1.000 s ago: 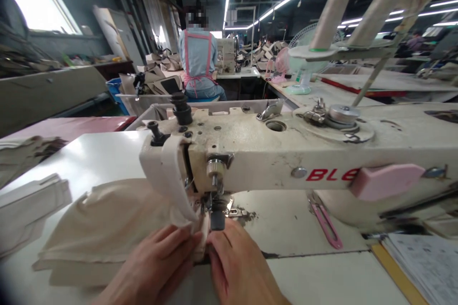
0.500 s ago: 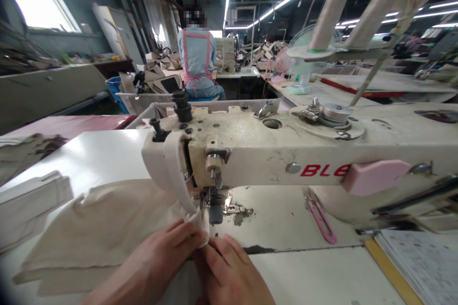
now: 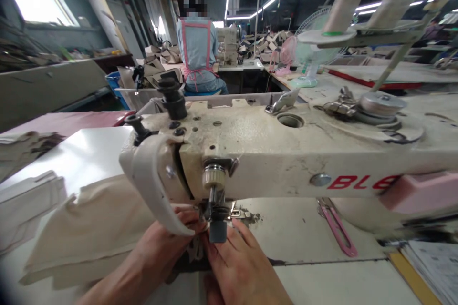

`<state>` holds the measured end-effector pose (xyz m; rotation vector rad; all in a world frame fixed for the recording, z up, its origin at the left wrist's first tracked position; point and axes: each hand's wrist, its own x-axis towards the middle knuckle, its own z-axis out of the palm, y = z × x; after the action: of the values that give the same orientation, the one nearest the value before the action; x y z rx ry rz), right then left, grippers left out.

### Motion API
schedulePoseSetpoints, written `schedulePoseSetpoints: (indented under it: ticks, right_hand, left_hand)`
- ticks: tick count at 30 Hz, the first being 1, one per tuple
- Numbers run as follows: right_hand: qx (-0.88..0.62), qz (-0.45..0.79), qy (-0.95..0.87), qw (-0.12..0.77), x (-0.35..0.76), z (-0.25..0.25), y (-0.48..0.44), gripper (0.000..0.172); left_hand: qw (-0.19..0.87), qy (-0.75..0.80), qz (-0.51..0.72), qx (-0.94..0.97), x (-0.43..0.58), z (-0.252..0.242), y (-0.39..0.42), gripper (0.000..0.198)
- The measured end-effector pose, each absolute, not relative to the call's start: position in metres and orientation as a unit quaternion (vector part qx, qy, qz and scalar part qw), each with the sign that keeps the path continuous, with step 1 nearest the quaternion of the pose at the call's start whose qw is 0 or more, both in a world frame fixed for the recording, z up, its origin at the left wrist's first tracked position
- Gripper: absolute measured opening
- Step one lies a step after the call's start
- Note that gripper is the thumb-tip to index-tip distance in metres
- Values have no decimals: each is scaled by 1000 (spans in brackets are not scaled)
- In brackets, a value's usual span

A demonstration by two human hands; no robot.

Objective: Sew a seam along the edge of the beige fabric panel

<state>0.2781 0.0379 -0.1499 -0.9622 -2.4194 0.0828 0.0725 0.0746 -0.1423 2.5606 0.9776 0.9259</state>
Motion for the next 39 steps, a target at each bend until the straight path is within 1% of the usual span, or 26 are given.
schedulePoseSetpoints:
  ticks: [2, 5, 7, 9, 11, 15, 18, 21, 24, 27, 30, 31, 35, 37, 39]
  right_hand:
    - [-364, 55, -897, 246, 279, -146, 36, 63]
    - [-368, 56, -895, 248, 279, -143, 33, 65]
    - [-369, 38, -892, 257, 278, -148, 32, 63]
    - [-370, 22, -887, 277, 277, -156, 32, 60]
    - [-374, 16, -882, 287, 277, -161, 32, 59]
    - [-380, 27, -893, 241, 281, -156, 31, 57]
    - [-371, 11, -899, 234, 284, -148, 31, 52]
    - [-377, -1, -899, 222, 283, -148, 32, 47]
    - [-374, -4, -894, 245, 282, -154, 36, 42]
    - [-385, 34, -883, 266, 282, -161, 38, 42]
    - [-399, 56, -871, 281, 284, -162, 38, 40]
    - [-399, 54, -871, 283, 284, -162, 38, 40]
    - [-396, 45, -875, 275, 285, -165, 39, 43]
    - [-396, 43, -877, 270, 286, -168, 39, 43]
    - [-395, 43, -878, 267, 286, -168, 38, 43]
  left_hand:
    - [151, 322, 333, 873, 72, -139, 77, 26]
    - [167, 307, 369, 861, 74, -137, 78, 28]
    - [151, 306, 361, 868, 76, -136, 78, 27]
    - [130, 312, 328, 882, 78, -135, 76, 26]
    - [138, 323, 313, 883, 79, -132, 75, 26]
    - [190, 322, 338, 863, 79, -128, 75, 22]
    - [194, 323, 335, 864, 78, -125, 77, 18]
    - [202, 348, 363, 840, 79, -123, 78, 19]
    - [175, 368, 359, 840, 80, -127, 78, 28]
    - [96, 321, 304, 892, 80, -135, 76, 40]
    - [66, 313, 259, 911, 79, -140, 75, 37]
    - [80, 313, 262, 909, 79, -139, 76, 35]
    - [186, 313, 316, 876, 78, -133, 78, 20]
    - [204, 310, 336, 866, 78, -131, 79, 19]
    - [197, 308, 338, 867, 78, -129, 79, 19]
